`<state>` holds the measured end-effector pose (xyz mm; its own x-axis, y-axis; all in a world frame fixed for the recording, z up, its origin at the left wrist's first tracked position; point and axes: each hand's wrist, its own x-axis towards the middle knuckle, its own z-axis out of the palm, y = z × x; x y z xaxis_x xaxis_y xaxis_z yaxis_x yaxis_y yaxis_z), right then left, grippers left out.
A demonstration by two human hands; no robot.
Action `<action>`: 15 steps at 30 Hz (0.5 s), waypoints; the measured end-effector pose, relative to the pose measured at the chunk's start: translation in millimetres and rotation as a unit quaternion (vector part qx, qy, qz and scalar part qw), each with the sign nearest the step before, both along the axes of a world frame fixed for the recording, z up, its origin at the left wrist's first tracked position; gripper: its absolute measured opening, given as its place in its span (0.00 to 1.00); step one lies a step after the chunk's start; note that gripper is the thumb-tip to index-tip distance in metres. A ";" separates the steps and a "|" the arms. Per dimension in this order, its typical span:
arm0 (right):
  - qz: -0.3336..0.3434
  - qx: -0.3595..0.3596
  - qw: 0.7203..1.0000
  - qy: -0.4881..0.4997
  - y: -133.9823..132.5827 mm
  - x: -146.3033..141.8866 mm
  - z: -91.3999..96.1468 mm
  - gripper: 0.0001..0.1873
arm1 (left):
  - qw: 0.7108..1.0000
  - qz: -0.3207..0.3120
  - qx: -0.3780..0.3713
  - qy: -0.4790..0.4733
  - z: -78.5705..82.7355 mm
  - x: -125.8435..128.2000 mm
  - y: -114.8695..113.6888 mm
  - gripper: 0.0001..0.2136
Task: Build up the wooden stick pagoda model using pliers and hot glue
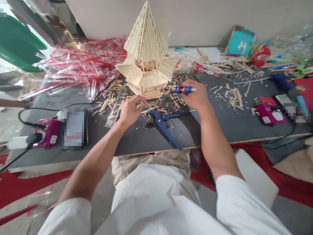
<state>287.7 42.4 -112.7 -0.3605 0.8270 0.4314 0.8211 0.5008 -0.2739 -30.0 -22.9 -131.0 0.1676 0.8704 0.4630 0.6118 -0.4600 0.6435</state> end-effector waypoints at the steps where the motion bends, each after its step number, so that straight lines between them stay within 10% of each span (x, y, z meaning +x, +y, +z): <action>1: -0.001 0.003 1.000 -0.002 -0.8 -0.5 0.7 0.09 | 1.000 -0.001 -0.001 0.000 0.5 0.0 -0.2 0.03; 15: 0.013 0.067 0.997 -0.048 -14.6 -5.4 15.2 0.13 | 1.000 -0.007 -0.011 -0.008 -0.6 -0.3 -0.6 0.03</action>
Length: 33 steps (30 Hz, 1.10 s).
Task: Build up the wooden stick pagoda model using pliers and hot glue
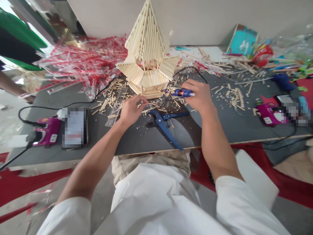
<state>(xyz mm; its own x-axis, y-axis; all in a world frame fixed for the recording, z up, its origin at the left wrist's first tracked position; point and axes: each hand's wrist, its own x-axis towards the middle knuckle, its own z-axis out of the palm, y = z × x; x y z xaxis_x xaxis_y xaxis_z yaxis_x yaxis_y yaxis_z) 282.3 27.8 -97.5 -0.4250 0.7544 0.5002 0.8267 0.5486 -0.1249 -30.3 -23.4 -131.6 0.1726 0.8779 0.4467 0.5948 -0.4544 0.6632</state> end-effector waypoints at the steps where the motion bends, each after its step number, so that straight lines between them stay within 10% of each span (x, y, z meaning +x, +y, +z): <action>1: 0.000 0.001 1.000 -0.002 -0.4 -0.3 0.6 0.13 | 1.000 0.001 0.000 -0.001 0.0 0.1 0.0 0.03; 33: -0.026 -0.071 0.996 0.037 4.8 1.9 -7.2 0.09 | 1.000 0.013 -0.007 0.020 0.3 3.1 -1.0 0.03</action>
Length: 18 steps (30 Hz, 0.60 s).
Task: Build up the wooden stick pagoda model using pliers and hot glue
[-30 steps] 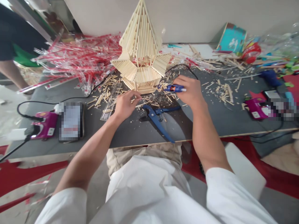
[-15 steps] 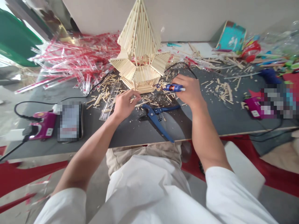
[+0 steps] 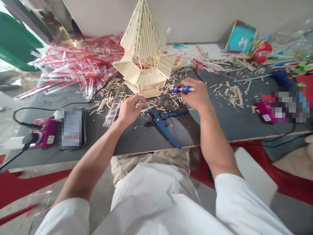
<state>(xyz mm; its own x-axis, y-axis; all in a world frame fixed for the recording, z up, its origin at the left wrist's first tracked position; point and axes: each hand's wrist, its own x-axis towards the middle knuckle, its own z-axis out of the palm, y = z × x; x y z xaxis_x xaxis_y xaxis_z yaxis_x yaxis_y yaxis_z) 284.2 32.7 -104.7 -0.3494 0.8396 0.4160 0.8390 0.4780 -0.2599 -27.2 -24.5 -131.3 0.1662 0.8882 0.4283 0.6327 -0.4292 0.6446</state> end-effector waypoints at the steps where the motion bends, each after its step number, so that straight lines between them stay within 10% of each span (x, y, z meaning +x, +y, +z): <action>1: -0.003 0.000 1.000 0.005 0.8 0.1 -0.5 0.09 | 1.000 0.000 -0.003 0.003 -0.1 -0.3 0.2 0.04; 18: -0.010 0.002 1.000 0.002 3.0 -0.8 -2.0 0.11 | 1.000 0.001 0.000 0.007 0.5 -1.1 -0.2 0.04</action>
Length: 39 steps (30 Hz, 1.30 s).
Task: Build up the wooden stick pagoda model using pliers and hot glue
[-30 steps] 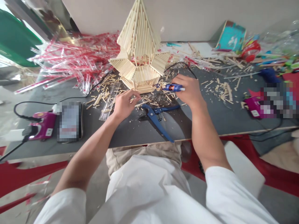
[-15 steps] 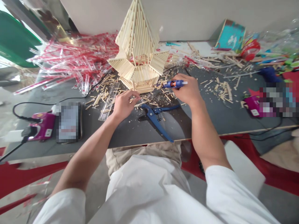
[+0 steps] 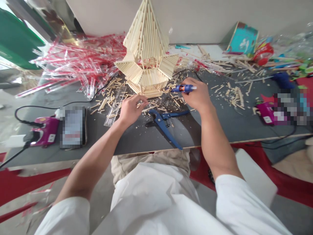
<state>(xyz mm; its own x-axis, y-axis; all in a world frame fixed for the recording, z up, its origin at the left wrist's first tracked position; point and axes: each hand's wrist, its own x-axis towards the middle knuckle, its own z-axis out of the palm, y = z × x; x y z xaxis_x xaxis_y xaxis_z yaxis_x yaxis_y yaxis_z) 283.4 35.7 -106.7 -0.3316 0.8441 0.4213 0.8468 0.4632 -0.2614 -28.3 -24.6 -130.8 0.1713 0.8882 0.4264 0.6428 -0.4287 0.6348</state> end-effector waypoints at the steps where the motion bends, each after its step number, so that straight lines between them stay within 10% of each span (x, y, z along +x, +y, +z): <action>1: 0.000 0.006 1.000 -0.002 0.5 0.2 -0.7 0.11 | 1.000 -0.002 0.001 0.002 -0.2 -0.2 0.2 0.04; 39: -0.079 -0.082 0.993 -0.034 -1.4 -3.3 5.7 0.18 | 1.000 -0.009 0.016 -0.014 -0.3 -1.2 1.3 0.02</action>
